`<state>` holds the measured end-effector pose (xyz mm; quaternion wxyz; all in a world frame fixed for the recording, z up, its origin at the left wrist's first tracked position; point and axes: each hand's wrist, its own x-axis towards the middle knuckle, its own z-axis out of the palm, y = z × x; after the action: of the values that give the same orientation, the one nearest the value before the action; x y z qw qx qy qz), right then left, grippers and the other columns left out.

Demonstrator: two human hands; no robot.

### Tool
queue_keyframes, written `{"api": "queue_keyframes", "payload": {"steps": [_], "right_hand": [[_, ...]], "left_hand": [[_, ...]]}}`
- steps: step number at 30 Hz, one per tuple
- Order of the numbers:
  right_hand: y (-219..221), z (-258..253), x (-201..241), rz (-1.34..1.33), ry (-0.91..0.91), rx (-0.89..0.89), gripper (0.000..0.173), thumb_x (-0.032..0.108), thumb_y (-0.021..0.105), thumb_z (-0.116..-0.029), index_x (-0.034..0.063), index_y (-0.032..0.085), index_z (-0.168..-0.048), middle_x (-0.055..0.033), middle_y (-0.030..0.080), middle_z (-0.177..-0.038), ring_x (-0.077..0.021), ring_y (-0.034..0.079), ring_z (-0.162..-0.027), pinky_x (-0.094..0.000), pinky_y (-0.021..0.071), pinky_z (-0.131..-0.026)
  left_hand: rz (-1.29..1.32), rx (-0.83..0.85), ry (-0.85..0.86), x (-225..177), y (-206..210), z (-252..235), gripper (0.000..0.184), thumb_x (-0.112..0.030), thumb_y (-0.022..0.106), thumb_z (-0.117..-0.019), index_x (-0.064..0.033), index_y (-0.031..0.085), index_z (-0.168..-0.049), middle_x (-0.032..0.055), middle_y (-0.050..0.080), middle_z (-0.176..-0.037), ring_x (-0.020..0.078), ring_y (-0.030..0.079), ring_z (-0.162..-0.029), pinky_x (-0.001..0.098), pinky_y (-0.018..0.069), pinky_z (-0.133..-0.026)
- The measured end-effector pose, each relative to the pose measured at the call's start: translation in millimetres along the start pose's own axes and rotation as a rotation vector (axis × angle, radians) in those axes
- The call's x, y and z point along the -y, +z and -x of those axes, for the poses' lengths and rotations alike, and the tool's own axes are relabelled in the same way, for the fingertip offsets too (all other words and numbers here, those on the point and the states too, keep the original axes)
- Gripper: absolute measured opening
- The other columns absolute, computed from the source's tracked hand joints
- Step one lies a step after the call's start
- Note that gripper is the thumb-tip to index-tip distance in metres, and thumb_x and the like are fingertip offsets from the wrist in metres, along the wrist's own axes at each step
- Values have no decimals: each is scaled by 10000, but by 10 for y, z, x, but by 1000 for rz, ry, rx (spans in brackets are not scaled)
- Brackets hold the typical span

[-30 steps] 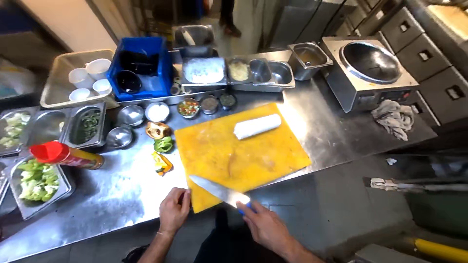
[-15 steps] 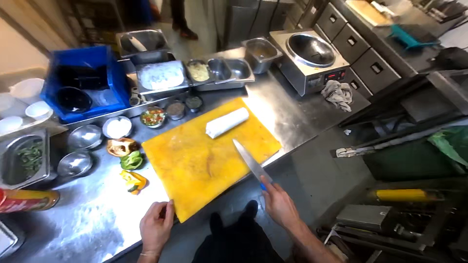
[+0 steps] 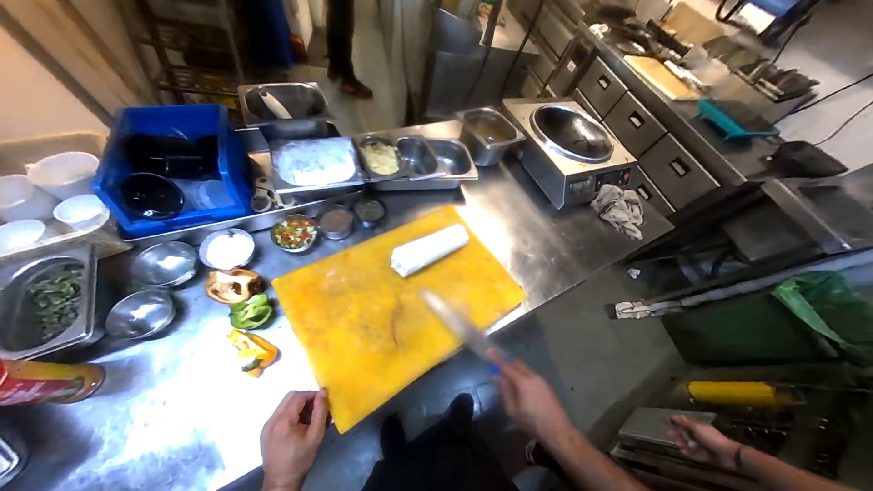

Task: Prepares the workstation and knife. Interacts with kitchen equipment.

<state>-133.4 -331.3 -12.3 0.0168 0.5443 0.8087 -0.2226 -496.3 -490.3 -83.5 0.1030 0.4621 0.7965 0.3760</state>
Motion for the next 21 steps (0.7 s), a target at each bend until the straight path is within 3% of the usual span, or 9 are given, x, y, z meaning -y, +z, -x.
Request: {"api": "queue_keyframes", "payload": {"steps": [3, 5, 7, 8, 11, 14, 17, 19, 21], "right_hand": [[-142, -124, -431, -68, 71, -189, 451, 251, 534, -1035, 181, 574, -1480, -165, 723, -1105, -313, 719, -928, -522, 586, -845], [-143, -51, -330, -112, 53, -212, 435, 246, 541, -1034, 170, 596, -1459, -151, 728, -1082, -285, 714, -917, -482, 586, -853], [25, 78, 27, -125, -59, -127, 431, 291, 511, -1038, 214, 609, -1450, -140, 722, -1086, -279, 712, -911, -466, 593, -838], [115, 158, 255, -102, -121, -3, 438, 338, 481, -1053, 272, 578, -1475, -141, 699, -1143, -292, 706, -938, -483, 592, -836], [258, 230, 761, -26, -281, 218, 434, 371, 462, -1073, 332, 517, -1501, -179, 652, -1218, -348, 712, -891, -527, 597, -736], [41, 14, 660, -11, -49, 206, 464, 350, 425, -1075, 323, 478, -1536, -163, 648, -1271, -347, 701, -1005, -544, 581, -849], [-190, -205, -5, -13, 189, -28, 458, 296, 487, -1063, 269, 512, -1519, -171, 697, -1182, -340, 706, -1015, -546, 570, -891], [-338, -244, -310, -49, 271, -139, 452, 267, 533, -1055, 210, 540, -1504, -186, 719, -1132, -349, 712, -995, -551, 561, -904], [-341, -180, -306, -77, 266, -172, 452, 276, 536, -1056, 192, 545, -1500, -171, 726, -1128, -321, 714, -1005, -519, 558, -928]], "left_hand": [[11, -1, 5, 7, -16, -16, 383, -308, 534, -971, 0, 743, -880, 80, 652, -713, 152, 612, -595, 344, 536, -577], [30, 2, 7, 0, 13, -15, 387, -309, 531, -974, 3, 740, -883, 83, 651, -718, 146, 612, -602, 337, 535, -584], [24, -7, 10, 9, 14, -14, 386, -303, 525, -974, 4, 738, -879, 85, 652, -715, 152, 613, -602, 346, 535, -588], [13, -12, 14, 25, 8, -5, 384, -302, 524, -978, 2, 737, -878, 85, 651, -714, 154, 615, -603, 350, 539, -589], [1, -14, 36, 37, 0, 4, 377, -291, 529, -987, 7, 741, -900, 95, 651, -731, 161, 621, -616, 352, 548, -593], [4, 13, 23, 34, -25, 27, 380, -298, 532, -993, 7, 741, -904, 100, 658, -742, 177, 628, -628, 367, 551, -604], [14, 15, 25, 45, -22, 3, 391, -306, 534, -999, 13, 736, -902, 106, 666, -751, 185, 637, -632, 386, 561, -613], [18, 8, 27, 78, 5, 26, 389, -304, 534, -1002, 15, 735, -904, 107, 666, -749, 185, 637, -627, 383, 562, -606], [13, 11, 30, 83, 23, 31, 386, -293, 521, -1003, 18, 730, -907, 114, 659, -747, 198, 633, -629, 395, 553, -606]]}}
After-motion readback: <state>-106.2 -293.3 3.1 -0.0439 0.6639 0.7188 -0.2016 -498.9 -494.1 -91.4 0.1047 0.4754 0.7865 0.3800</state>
